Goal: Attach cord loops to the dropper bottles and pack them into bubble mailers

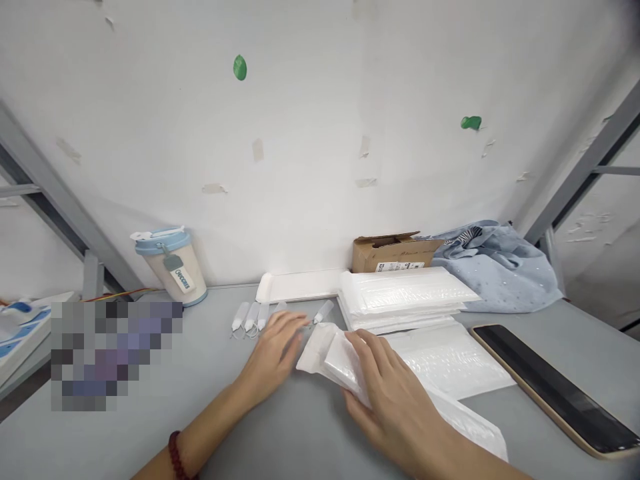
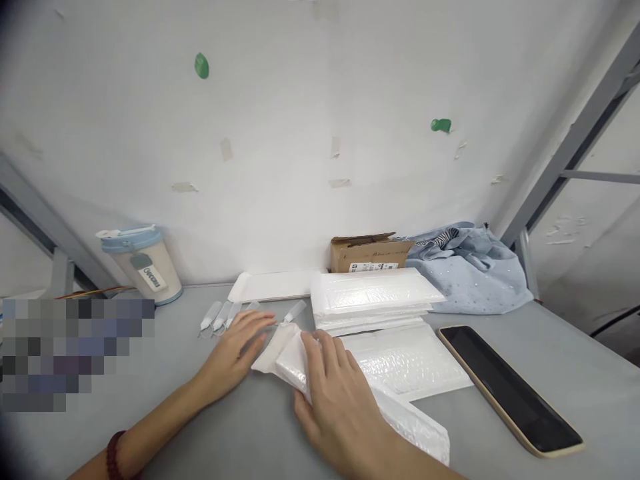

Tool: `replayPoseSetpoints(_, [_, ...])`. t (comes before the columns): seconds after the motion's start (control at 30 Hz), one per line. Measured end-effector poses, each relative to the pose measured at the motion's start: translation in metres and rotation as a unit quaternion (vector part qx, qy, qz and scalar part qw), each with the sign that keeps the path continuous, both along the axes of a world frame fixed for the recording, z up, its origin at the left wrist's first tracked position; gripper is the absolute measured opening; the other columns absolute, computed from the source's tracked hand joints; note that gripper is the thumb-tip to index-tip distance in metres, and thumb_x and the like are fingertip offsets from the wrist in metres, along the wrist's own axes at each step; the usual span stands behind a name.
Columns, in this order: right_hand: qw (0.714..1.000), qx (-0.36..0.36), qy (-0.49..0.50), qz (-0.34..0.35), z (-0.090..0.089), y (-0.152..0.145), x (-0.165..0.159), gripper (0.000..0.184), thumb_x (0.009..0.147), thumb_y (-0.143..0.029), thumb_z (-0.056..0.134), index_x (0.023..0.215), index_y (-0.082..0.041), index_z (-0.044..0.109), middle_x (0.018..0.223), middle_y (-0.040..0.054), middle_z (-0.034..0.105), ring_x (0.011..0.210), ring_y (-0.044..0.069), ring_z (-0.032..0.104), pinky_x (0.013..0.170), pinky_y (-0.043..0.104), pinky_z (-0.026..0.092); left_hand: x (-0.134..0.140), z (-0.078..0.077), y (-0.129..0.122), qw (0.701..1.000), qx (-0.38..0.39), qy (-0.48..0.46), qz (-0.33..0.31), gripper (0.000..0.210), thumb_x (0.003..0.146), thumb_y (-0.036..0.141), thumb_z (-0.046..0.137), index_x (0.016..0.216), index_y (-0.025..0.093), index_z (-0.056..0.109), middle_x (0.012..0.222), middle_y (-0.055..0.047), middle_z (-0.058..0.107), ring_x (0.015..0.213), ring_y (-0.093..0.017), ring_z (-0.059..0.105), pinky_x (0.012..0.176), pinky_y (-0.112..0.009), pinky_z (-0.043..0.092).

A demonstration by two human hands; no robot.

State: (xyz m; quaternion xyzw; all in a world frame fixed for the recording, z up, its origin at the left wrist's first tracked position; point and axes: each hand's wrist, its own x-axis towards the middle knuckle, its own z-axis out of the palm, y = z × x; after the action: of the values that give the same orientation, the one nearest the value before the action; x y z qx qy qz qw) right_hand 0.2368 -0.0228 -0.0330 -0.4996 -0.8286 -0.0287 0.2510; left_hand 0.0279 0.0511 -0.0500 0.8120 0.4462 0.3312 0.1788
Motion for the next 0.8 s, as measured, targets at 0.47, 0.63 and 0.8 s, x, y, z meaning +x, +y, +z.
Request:
replayPoseSetpoints(0.47, [0.997, -0.071, 0.009, -0.028, -0.004, 0.007, 0.0, 0.055, 0.074, -0.017, 0.047, 0.127, -0.018, 0.031, 0.115, 0.0135, 0.05, 0.096, 0.028, 0.051, 0.074, 0.045, 0.048, -0.016, 0.025, 0.012, 0.945, -0.16, -0.245, 0.143, 0.027, 0.071, 0.04, 0.063, 0.085, 0.017, 0.068, 0.081, -0.005, 0.071, 0.072, -0.019, 0.064, 0.064, -0.029, 0.051])
replayPoseSetpoints(0.63, [0.999, -0.049, 0.012, -0.01, -0.006, 0.006, 0.0, 0.058, 0.074, -0.017, 0.046, 0.128, -0.017, 0.027, 0.116, 0.0153, 0.05, 0.099, 0.03, 0.051, 0.074, 0.046, 0.049, -0.004, 0.027, 0.005, 0.927, -0.261, -0.257, 0.078, 0.024, 0.064, 0.037, 0.069, 0.078, 0.017, 0.068, 0.073, -0.004, 0.071, 0.07, -0.019, 0.064, 0.062, -0.028, 0.049])
replayPoseSetpoints(0.8, [0.998, -0.058, 0.015, 0.017, -0.008, 0.004, -0.002, 0.06, 0.072, -0.017, 0.047, 0.129, -0.017, 0.029, 0.117, 0.0147, 0.05, 0.1, 0.029, 0.051, 0.077, 0.044, 0.049, 0.021, 0.015, -0.013, 0.879, -0.384, -0.279, 0.04, 0.029, 0.058, 0.036, 0.073, 0.074, 0.014, 0.063, 0.063, -0.002, 0.068, 0.054, -0.013, 0.057, 0.055, -0.024, 0.041])
